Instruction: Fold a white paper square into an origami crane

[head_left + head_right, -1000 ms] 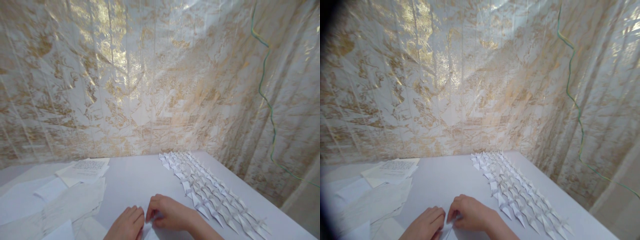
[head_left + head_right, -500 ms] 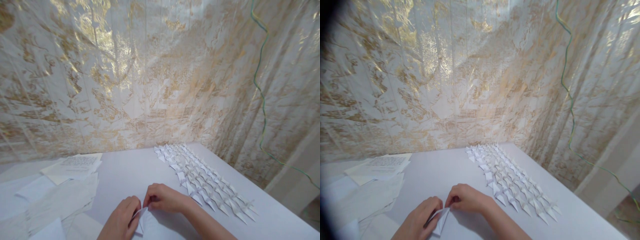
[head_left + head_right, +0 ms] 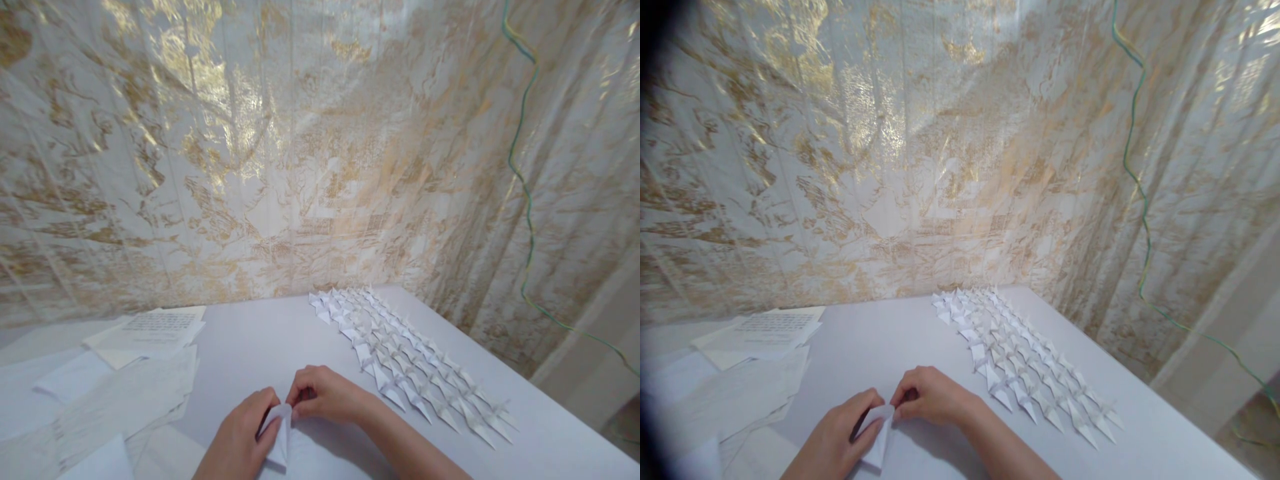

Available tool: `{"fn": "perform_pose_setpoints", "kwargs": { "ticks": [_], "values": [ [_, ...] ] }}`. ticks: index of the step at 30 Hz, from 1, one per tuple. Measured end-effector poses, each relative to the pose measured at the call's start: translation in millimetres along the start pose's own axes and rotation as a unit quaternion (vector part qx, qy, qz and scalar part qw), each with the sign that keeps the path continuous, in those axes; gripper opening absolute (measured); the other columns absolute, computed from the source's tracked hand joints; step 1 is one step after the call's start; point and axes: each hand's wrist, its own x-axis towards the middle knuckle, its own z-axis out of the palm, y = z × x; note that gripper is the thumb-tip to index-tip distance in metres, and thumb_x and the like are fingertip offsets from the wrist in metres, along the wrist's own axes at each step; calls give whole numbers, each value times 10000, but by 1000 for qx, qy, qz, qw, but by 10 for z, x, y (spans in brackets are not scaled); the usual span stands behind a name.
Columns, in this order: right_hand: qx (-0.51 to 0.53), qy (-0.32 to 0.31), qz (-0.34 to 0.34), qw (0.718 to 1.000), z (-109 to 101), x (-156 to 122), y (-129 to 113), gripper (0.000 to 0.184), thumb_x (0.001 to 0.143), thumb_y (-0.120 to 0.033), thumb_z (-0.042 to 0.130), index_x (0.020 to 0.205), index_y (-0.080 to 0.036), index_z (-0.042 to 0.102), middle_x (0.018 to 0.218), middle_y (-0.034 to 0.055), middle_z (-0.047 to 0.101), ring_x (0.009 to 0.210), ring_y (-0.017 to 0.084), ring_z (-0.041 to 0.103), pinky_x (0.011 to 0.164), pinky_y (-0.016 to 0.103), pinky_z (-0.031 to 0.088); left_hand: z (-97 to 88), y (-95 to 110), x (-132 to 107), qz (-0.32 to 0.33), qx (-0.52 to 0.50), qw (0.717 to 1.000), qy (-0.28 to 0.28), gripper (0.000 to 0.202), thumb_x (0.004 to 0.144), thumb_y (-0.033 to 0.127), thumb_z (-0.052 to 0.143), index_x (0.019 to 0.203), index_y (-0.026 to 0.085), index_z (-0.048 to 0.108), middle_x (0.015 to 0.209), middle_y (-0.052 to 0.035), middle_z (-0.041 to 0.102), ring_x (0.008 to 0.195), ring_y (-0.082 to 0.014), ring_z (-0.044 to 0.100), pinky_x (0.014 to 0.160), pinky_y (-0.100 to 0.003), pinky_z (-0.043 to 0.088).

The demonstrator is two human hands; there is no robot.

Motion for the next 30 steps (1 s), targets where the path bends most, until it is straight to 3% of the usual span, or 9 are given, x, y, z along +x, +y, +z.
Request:
{"fn": "perform_pose_setpoints", "kwargs": {
  "ticks": [10, 17, 25, 30],
  "values": [
    [18, 42, 48, 998, 106, 10, 1, 92, 663, -109, 828, 691, -173, 768, 586, -70, 567, 566, 96, 481, 549, 198, 365, 7, 50, -15, -10, -4, 1000, 10, 107, 847, 245, 467, 806, 246, 566, 811, -19, 680, 778, -222, 658, 731, -304, 460],
    [20, 42, 63, 997, 111, 29, -34, 183, 670, 7, 728, 670, -173, 765, 539, -83, 542, 535, 90, 449, 541, 196, 355, -13, 44, -32, -17, -5, 1000, 6, 110, 866, 265, 461, 794, 251, 543, 783, -7, 679, 753, -224, 652, 701, -300, 448],
    [16, 48, 81, 995, 145, 37, -38, 186, 654, 15, 743, 649, -171, 753, 523, -94, 531, 517, 88, 438, 529, 195, 358, -8, 76, -23, -25, -13, 1000, -6, 144, 857, 291, 389, 809, 243, 516, 822, -61, 668, 800, -256, 637, 738, -343, 441],
    [-10, 48, 86, 995, 150, 34, -59, 171, 665, -7, 764, 638, -174, 743, 532, -88, 535, 514, 93, 451, 512, 200, 345, 5, 60, -21, -28, -24, 999, -4, 127, 864, 313, 401, 814, 254, 501, 822, -46, 652, 799, -250, 626, 739, -334, 426]
  ]
}}
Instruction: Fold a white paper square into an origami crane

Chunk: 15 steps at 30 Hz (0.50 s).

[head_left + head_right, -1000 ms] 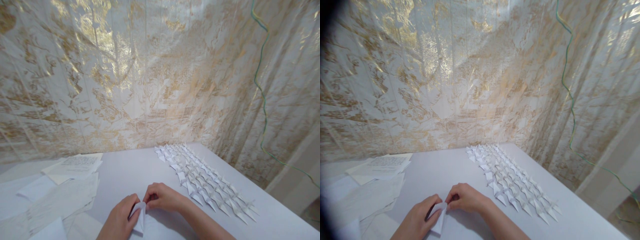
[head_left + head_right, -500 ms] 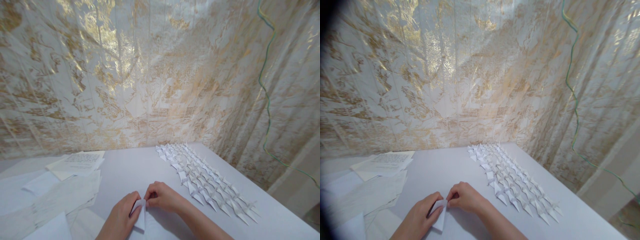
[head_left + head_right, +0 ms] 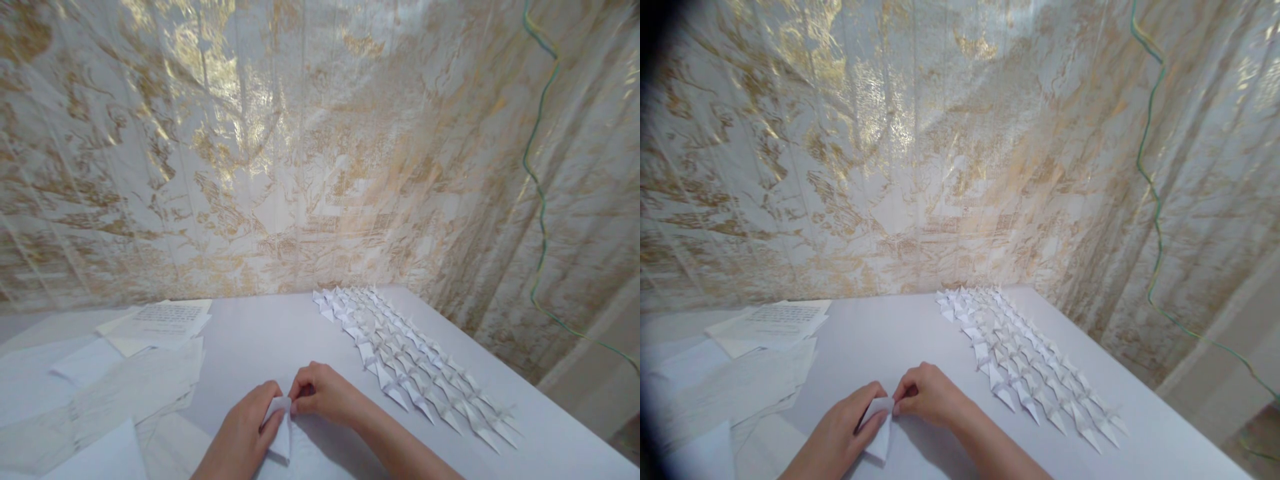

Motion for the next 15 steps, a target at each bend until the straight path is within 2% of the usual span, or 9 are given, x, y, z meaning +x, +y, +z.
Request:
{"fn": "perform_pose_setpoints", "kwargs": {
  "ticks": [3, 5, 8, 11, 15],
  "values": [
    [-35, 14, -7, 999, 23, -25, -45, 171, 652, -28, 802, 645, -185, 736, 589, -76, 573, 567, 108, 502, 571, 212, 377, -8, -3, 2, 1, -13, 1000, 2, 145, 874, 333, 413, 807, 254, 514, 815, -43, 655, 790, -251, 628, 732, -332, 423],
    [-68, 33, -12, 997, 55, -45, -88, 178, 642, -49, 831, 655, -196, 730, 673, -56, 616, 670, 132, 559, 700, 242, 412, -26, 3, -3, 3, -25, 1000, 1, 167, 878, 346, 419, 807, 250, 536, 811, -41, 665, 780, -250, 633, 728, -329, 427],
    [-122, 57, -11, 991, 111, -65, -159, 190, 624, -92, 865, 693, -211, 734, 821, -9, 656, 866, 200, 586, 860, 324, 393, -63, 17, -19, 6, -46, 999, 1, 170, 861, 318, 425, 828, 249, 576, 804, -26, 681, 773, -240, 640, 738, -319, 433],
    [-163, 65, 4, 984, 150, -61, -211, 218, 602, -130, 875, 754, -224, 750, 932, 35, 660, 979, 265, 564, 879, 379, 387, -91, 29, -29, 9, -69, 998, 5, 196, 872, 338, 424, 831, 249, 594, 810, -18, 693, 777, -232, 647, 747, -310, 439],
    [-192, 63, 19, 979, 172, -41, -231, 226, 604, -145, 863, 781, -236, 757, 995, 47, 657, 1023, 285, 561, 882, 395, 388, -112, 46, -23, 8, -98, 995, 12, 319, 915, 458, 394, 806, 241, 600, 776, -14, 674, 763, -229, 648, 731, -299, 449]
  ]
}}
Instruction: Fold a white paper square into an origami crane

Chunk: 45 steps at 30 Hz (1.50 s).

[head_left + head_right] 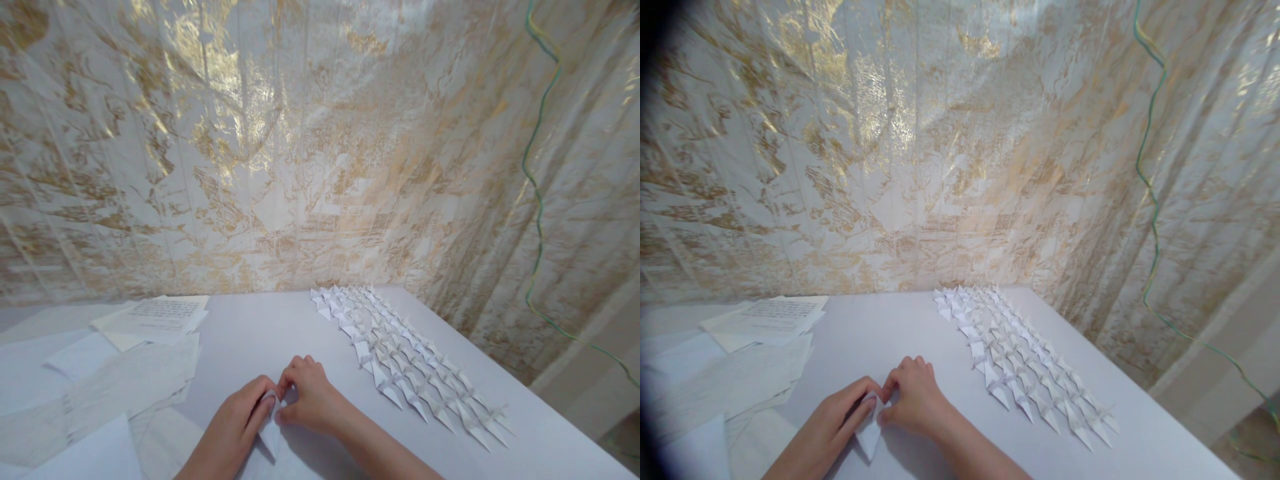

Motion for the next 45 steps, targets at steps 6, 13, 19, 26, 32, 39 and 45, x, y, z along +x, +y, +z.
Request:
{"fn": "perform_pose_setpoints", "kwargs": {
  "ticks": [6, 13, 19, 26, 32, 39, 45],
  "values": [
    [-15, -11, 3, 1000, 4, 14, -7, 159, 631, -177, 866, 719, -222, 740, 1000, 38, 661, 1038, 268, 566, 884, 369, 380, -21, 27, 6, -3, -14, 1000, 10, 389, 937, 523, 353, 766, 241, 560, 713, 10, 597, 717, -213, 607, 702, -288, 441],
    [-35, -20, 5, 999, 26, 40, -7, 134, 668, -211, 846, 753, -207, 742, 1014, 54, 674, 1033, 271, 558, 854, 364, 365, 11, -12, 2, 4, -8, 1000, 12, 276, 874, 494, 515, 797, 238, 583, 744, 20, 620, 715, -207, 601, 698, -287, 415],
    [-16, -33, -20, 999, 3, 35, 49, 146, 705, -237, 854, 733, -199, 715, 950, 19, 681, 1018, 235, 567, 863, 332, 349, 0, -40, 24, 2, -15, 999, 30, 288, 874, 455, 499, 701, 237, 573, 670, 25, 588, 649, -198, 559, 644, -294, 395],
    [113, 46, -122, 985, 50, 38, 72, 288, 736, -24, 800, 663, -186, 573, 745, -64, 587, 823, 148, 563, 909, 293, 331, 12, -120, 33, -11, -108, 986, 123, 210, 797, 451, 645, 851, 253, 599, 1006, -44, 653, 1024, -265, 608, 923, -359, 444],
    [163, 167, -162, 959, 66, 20, 73, 331, 732, 9, 770, 689, -204, 521, 779, -53, 558, 833, 165, 532, 856, 293, 349, 144, -203, 21, -132, -305, 934, 132, 646, 730, 584, 726, 1207, 207, 509, 1284, -166, 651, 1216, -313, 617, 1027, -448, 487],
    [100, 153, -146, 972, 174, -27, 37, 335, 723, 11, 730, 681, -202, 475, 722, -49, 536, 804, 172, 500, 802, 300, 335, 145, -60, -88, -176, -477, 861, -4, 586, 664, 582, 840, 1071, 177, 724, 1073, -105, 791, 1030, -294, 723, 952, -425, 550],
    [18, 143, -171, 975, 153, -44, 18, 384, 761, -63, 745, 667, -210, 402, 713, -43, 528, 781, 171, 472, 760, 305, 327, 202, -190, -36, -191, -470, 861, -21, 677, 580, 619, 876, 1054, 158, 729, 924, -102, 806, 842, -266, 749, 799, -383, 572]
  ]
}}
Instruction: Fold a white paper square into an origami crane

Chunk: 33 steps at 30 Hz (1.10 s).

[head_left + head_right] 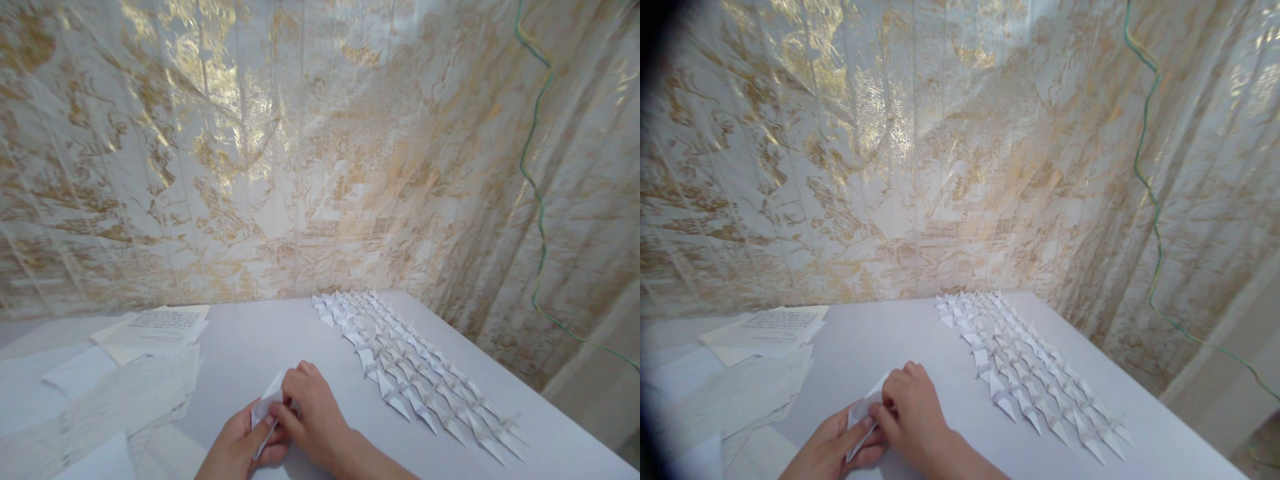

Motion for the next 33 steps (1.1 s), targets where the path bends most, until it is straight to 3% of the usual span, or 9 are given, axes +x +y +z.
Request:
{"fn": "perform_pose_setpoints", "kwargs": {
  "ticks": [5, 8, 10, 14, 17, 23, 29, 33],
  "values": [
    [-18, -5, -24, 1000, 14, 1, 27, 411, 752, -52, 730, 639, -208, 368, 681, -50, 517, 739, 160, 471, 758, 308, 334, 6, -44, 33, 2, 14, 1000, 25, 689, 529, 679, 865, 996, 193, 720, 793, -47, 785, 773, -237, 738, 715, -333, 560],
    [-30, 4, -38, 999, 12, -18, 12, 320, 739, -61, 718, 664, -208, 444, 719, -30, 565, 764, 172, 494, 757, 313, 342, 55, -50, 7, 16, 24, 999, 32, 661, 558, 714, 826, 963, 207, 708, 760, -21, 770, 726, -211, 718, 678, -308, 546],
    [-31, 9, -49, 998, 2, -36, -21, 218, 708, -73, 720, 770, -211, 563, 768, -13, 614, 797, 189, 516, 761, 322, 346, 83, -48, -9, 29, 36, 999, 25, 577, 594, 654, 837, 927, 201, 705, 729, -11, 754, 680, -202, 690, 651, -307, 537],
    [-32, 5, -68, 997, 6, -60, -70, 352, 683, -69, 683, 990, -243, 683, 803, 1, 666, 822, 213, 548, 769, 343, 349, 98, -43, -13, 46, 58, 997, -4, 425, 635, 524, 846, 855, 188, 709, 698, -5, 730, 672, -202, 659, 612, -295, 517],
    [2, 18, -62, 998, 37, -56, -47, 332, 679, -28, 609, 891, -254, 727, 750, -2, 651, 781, 201, 563, 767, 333, 370, 69, -55, 16, 36, 69, 996, -35, 441, 636, 561, 840, 793, 171, 707, 585, 13, 676, 615, -188, 654, 573, -272, 489],
    [211, 40, -19, 977, 4, -29, -12, 297, 678, -16, 536, 723, -232, 734, 662, -20, 609, 724, 171, 575, 758, 292, 430, -32, -98, 115, 0, 70, 994, -87, 753, 558, 698, 824, 1071, 165, 686, 690, -35, 735, 537, -186, 684, 498, -262, 450],
    [319, 18, 50, 946, -53, -57, -50, 239, 698, -76, 543, 699, -207, 742, 714, -4, 594, 658, 150, 568, 604, 240, 451, -43, -68, 119, 6, 70, 990, -124, 596, 626, 648, 811, 949, 160, 698, 703, -38, 737, 436, -111, 605, 434, -219, 420],
    [293, 33, 52, 954, -55, -62, -59, 250, 673, -56, 512, 688, -199, 716, 716, -10, 589, 669, 144, 565, 664, 253, 456, 0, 43, 26, 12, 67, 988, -141, 577, 606, 594, 864, 934, 146, 709, 735, -44, 741, 425, -65, 538, 439, -194, 344]
  ]
}}
